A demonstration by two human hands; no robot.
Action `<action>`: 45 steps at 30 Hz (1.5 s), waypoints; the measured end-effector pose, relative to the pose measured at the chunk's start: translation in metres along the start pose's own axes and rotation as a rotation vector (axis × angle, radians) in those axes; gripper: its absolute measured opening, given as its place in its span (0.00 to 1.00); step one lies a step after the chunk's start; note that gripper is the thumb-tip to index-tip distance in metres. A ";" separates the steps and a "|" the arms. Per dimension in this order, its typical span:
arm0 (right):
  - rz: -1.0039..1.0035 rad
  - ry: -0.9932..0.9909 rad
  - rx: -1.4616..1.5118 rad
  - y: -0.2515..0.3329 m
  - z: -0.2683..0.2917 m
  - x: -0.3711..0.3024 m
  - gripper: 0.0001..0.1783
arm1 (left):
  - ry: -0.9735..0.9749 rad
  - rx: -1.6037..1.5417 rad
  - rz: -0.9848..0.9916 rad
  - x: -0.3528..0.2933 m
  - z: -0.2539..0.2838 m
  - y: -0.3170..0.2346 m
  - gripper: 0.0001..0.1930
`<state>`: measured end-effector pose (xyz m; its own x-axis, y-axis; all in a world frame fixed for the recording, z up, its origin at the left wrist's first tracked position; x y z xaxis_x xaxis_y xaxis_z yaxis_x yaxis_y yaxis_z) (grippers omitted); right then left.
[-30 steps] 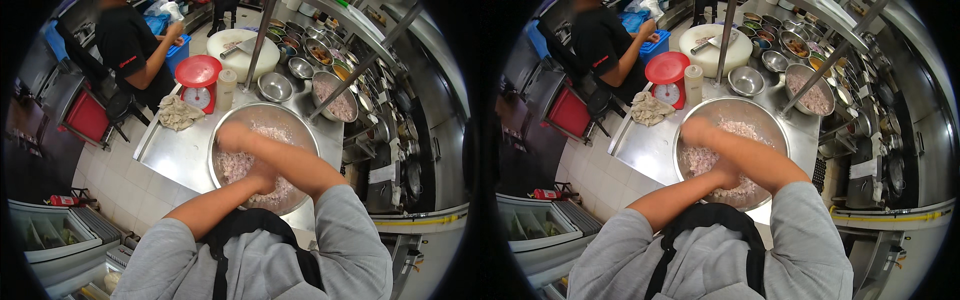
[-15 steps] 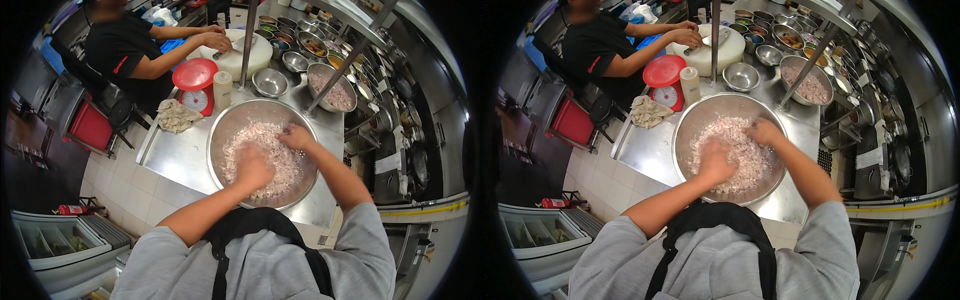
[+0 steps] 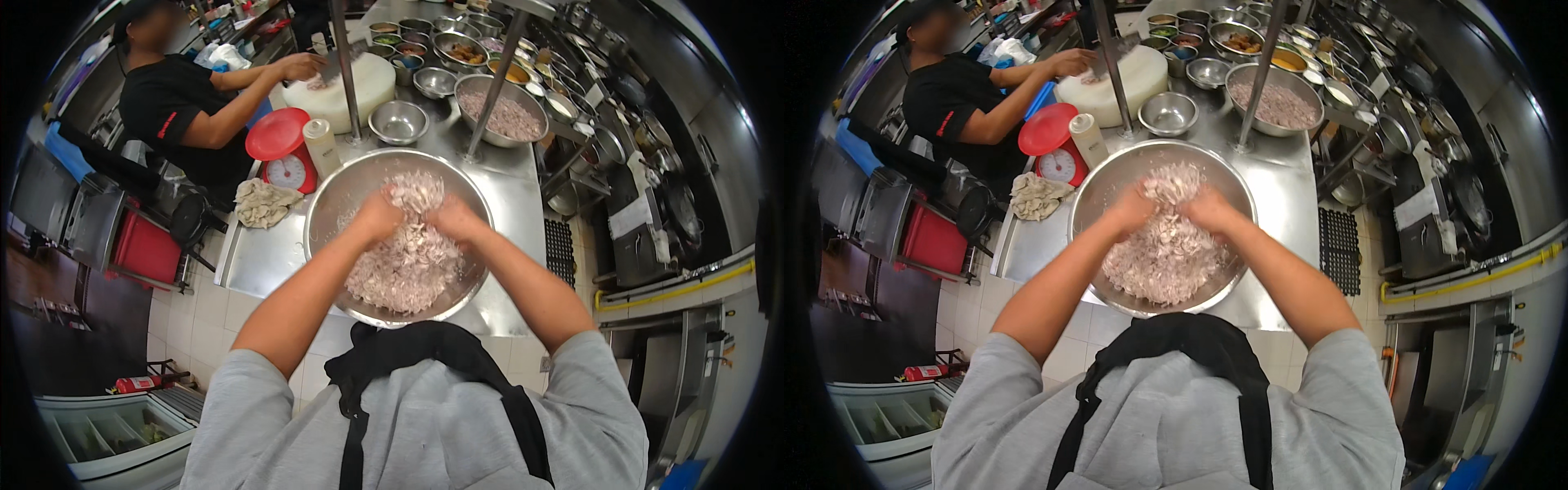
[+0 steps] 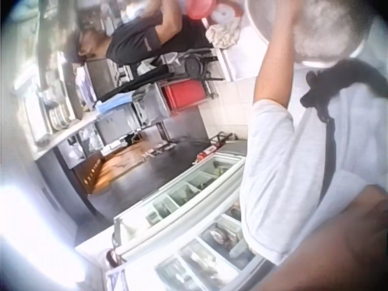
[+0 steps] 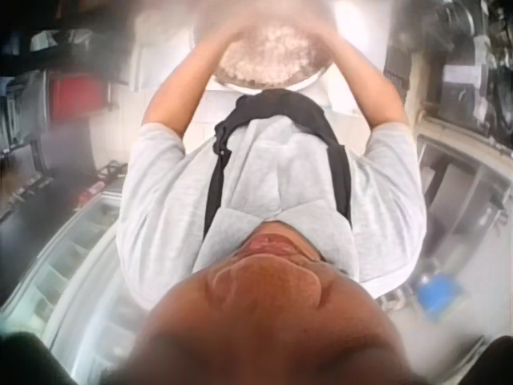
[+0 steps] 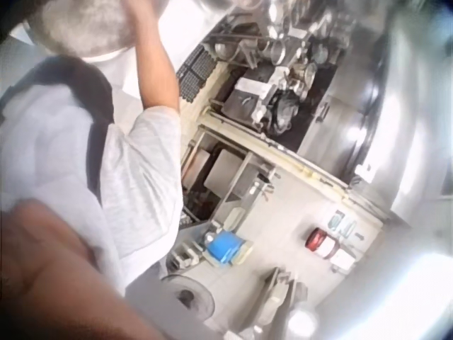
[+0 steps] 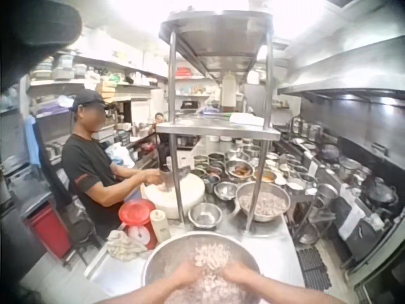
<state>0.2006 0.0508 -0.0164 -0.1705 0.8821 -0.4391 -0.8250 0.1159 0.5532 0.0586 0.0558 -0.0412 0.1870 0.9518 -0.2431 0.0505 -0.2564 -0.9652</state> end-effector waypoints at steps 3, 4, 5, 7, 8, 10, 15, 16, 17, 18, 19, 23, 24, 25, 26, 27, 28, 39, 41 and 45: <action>0.392 -0.216 -0.114 0.039 0.033 -0.009 0.18 | -0.113 0.507 -0.235 -0.011 0.007 -0.064 0.25; 0.392 -0.217 -0.114 0.044 0.034 -0.011 0.18 | -0.145 0.548 -0.242 -0.009 0.016 -0.068 0.23; 0.396 -0.217 -0.108 0.051 0.035 -0.012 0.19 | -0.180 0.589 -0.248 -0.009 0.022 -0.071 0.22; 0.355 -0.173 -0.121 0.045 0.030 -0.004 0.20 | -0.214 0.544 -0.108 -0.008 0.027 -0.058 0.18; 0.351 -0.175 -0.122 0.034 0.024 0.008 0.20 | -0.246 0.500 0.030 -0.008 0.032 -0.045 0.15; 0.610 -0.230 -0.446 0.044 0.002 0.020 0.20 | -0.298 0.491 -0.002 -0.009 0.033 -0.037 0.16; 0.495 -0.023 -0.643 0.043 -0.025 0.032 0.29 | -0.330 0.420 0.074 -0.011 0.071 0.001 0.20; 0.360 0.121 -0.579 0.030 -0.024 0.034 0.32 | -0.267 0.314 0.148 -0.014 0.073 0.014 0.21; 0.359 0.123 -0.577 0.024 -0.021 0.042 0.32 | -0.204 0.208 0.221 -0.018 0.072 0.026 0.23; 0.372 0.112 -0.629 0.013 -0.015 0.055 0.36 | -0.195 0.211 0.221 -0.018 0.073 0.027 0.23; 0.390 0.105 -0.682 0.007 -0.014 0.064 0.40 | -0.206 -0.056 0.296 -0.019 0.074 0.043 0.25; -0.021 0.197 -0.431 -0.034 -0.030 0.089 0.42 | -0.081 -0.698 0.518 -0.014 0.040 0.093 0.27; -0.108 0.279 -0.177 -0.036 -0.056 0.076 0.44 | -0.095 -0.700 0.521 -0.011 0.038 0.105 0.27; -0.197 0.353 0.081 -0.036 -0.079 0.061 0.47 | -0.132 -0.737 0.547 -0.010 0.031 0.115 0.28; -0.193 0.363 0.082 -0.030 -0.091 0.054 0.47 | -0.170 -0.774 0.571 -0.010 0.028 0.124 0.29; -0.207 0.483 0.286 -0.025 -0.107 0.044 0.45 | -0.160 -0.767 0.574 -0.007 0.016 0.118 0.29; -0.214 0.600 0.492 -0.019 -0.118 0.036 0.43 | -0.152 -0.809 0.618 -0.010 0.002 0.108 0.30; 0.330 -0.046 0.042 0.048 -0.014 0.033 0.25 | -0.401 0.009 0.139 -0.011 0.058 0.018 0.13; 0.619 -0.128 -0.380 0.090 0.007 0.003 0.20 | -0.383 0.179 -0.042 -0.015 0.064 -0.018 0.12; 0.801 -0.382 -0.416 0.091 0.010 0.024 0.18 | -0.408 0.198 -0.008 -0.016 0.059 -0.036 0.14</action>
<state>0.1266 0.0868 0.0311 -0.6375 0.7266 0.2563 -0.6777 -0.6871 0.2619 -0.0044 0.0600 -0.0082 -0.2168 0.9522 -0.2153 -0.1454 -0.2496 -0.9574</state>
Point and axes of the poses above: each hand's wrist, its own x-axis towards the middle knuckle, its own z-axis out of the back of the hand, y = z × x, the point moved 10 cm from there along x, towards the middle knuckle, and after that the axes turned 15 degrees about -x, right-handed, at the moved point
